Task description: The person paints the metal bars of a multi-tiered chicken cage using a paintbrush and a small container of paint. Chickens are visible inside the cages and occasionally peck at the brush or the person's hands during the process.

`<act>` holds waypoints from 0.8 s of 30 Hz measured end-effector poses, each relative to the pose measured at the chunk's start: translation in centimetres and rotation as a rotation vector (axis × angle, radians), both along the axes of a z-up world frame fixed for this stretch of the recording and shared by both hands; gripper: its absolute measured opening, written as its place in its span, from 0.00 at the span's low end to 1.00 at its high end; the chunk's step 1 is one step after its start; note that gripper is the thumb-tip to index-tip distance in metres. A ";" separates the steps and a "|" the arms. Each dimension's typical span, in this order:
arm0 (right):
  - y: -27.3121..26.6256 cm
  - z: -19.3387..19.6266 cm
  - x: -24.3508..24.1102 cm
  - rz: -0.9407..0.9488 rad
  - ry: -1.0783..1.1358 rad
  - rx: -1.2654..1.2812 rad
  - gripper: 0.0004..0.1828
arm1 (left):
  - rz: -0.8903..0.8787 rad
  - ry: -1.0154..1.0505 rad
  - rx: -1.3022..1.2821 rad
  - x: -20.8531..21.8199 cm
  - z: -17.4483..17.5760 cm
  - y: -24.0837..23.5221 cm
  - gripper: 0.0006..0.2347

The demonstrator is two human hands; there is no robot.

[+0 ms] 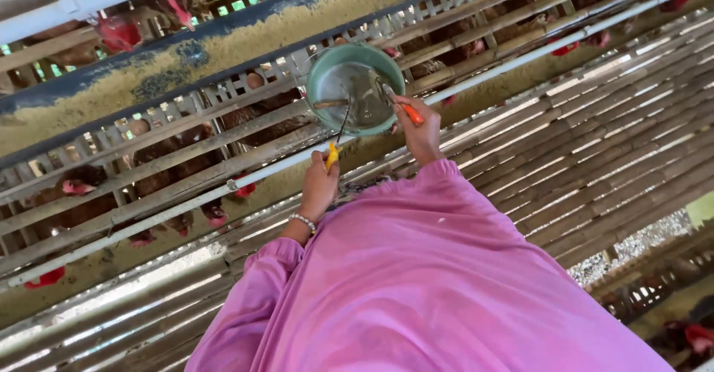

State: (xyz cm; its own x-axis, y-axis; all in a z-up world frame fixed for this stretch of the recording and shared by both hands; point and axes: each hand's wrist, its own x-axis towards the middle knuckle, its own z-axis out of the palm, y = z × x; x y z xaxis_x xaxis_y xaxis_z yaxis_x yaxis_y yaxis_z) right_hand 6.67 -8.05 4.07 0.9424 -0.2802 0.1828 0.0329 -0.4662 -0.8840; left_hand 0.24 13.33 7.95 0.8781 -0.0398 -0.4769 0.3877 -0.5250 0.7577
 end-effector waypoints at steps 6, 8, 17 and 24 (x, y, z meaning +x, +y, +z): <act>-2.4 -6.2 -2.5 0.073 -0.066 -0.009 0.08 | -0.031 0.007 0.013 0.3 -3.1 -2.1 0.14; -1.5 -3.0 -3.0 0.068 -0.095 0.030 0.08 | -0.019 0.005 0.003 0.5 -3.6 -2.6 0.14; -3.1 -3.9 -3.0 0.167 -0.045 0.089 0.09 | -0.022 0.112 0.076 0.5 -6.3 -3.3 0.16; -3.4 -3.4 -1.3 0.299 -0.141 0.030 0.09 | 0.060 0.159 0.052 1.4 -4.6 -3.7 0.16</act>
State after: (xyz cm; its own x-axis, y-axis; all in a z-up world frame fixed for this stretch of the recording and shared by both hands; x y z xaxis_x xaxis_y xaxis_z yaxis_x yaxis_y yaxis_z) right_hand 5.41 -11.47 0.63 0.9499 -0.0025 0.3126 0.2868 -0.3910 -0.8746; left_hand 1.66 9.63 3.33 0.7913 0.0389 -0.6101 0.5324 -0.5345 0.6564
